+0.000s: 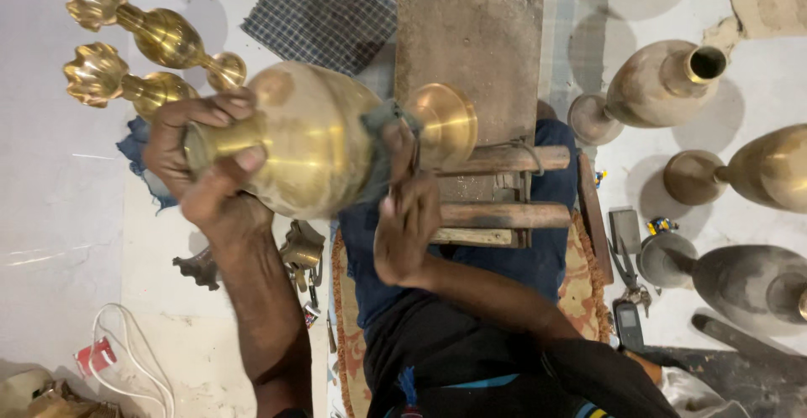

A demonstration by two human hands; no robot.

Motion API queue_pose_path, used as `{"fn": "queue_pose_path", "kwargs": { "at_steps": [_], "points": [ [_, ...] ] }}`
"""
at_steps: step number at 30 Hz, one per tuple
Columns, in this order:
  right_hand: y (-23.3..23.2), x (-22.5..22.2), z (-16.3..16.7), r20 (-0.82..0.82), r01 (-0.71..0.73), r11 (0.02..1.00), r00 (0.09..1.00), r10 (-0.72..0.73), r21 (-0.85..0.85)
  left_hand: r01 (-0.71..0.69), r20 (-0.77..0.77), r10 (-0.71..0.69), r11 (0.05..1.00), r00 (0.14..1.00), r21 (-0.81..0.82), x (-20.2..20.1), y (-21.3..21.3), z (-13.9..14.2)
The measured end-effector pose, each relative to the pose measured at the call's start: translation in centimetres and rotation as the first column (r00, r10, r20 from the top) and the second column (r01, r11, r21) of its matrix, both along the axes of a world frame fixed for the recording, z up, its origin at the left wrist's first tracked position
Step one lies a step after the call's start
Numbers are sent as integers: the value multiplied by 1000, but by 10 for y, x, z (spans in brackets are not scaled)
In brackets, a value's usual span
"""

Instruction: The person sits at a workbench and engraves decorative patterns into brass vessels. They hold each vase against a wooden support, rotate it to reach different surfaces, and carve lines with a small hand engraving tool, wiping one vase with a cloth before continuing on another.

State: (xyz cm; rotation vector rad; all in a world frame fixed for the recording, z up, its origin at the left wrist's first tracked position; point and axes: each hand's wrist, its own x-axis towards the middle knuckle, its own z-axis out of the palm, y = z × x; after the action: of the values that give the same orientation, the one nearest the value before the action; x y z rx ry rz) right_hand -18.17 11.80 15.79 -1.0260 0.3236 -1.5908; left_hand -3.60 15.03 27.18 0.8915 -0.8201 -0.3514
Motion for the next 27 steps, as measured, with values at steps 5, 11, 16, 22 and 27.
{"fn": "queue_pose_path", "kwargs": {
  "at_steps": [5, 11, 16, 22, 27],
  "points": [
    [-31, -11, 111, -521, -158, 768, 815, -254, -621, 2, 138, -2, 1000, 990, -1, -8, -8, -1],
    [-76, -24, 132, -491, -278, 884, 869, 63, -377, -41, 151, 32, 998, 988, 54, -28, -21, 23],
    [-63, -46, 120, -635, -11, 846, 666, -391, -533, -27, 186, 1, 991, 983, 133, -43, -27, 37],
    [-90, -72, 100, -192, -394, -201, 755, -627, -897, 236, 362, -346, 920, 866, 314, -43, -66, 53],
    [-121, -111, 105, -520, -608, 39, 643, -562, -793, 559, 490, -631, 771, 602, 305, -51, -104, 66]
  ]
}}
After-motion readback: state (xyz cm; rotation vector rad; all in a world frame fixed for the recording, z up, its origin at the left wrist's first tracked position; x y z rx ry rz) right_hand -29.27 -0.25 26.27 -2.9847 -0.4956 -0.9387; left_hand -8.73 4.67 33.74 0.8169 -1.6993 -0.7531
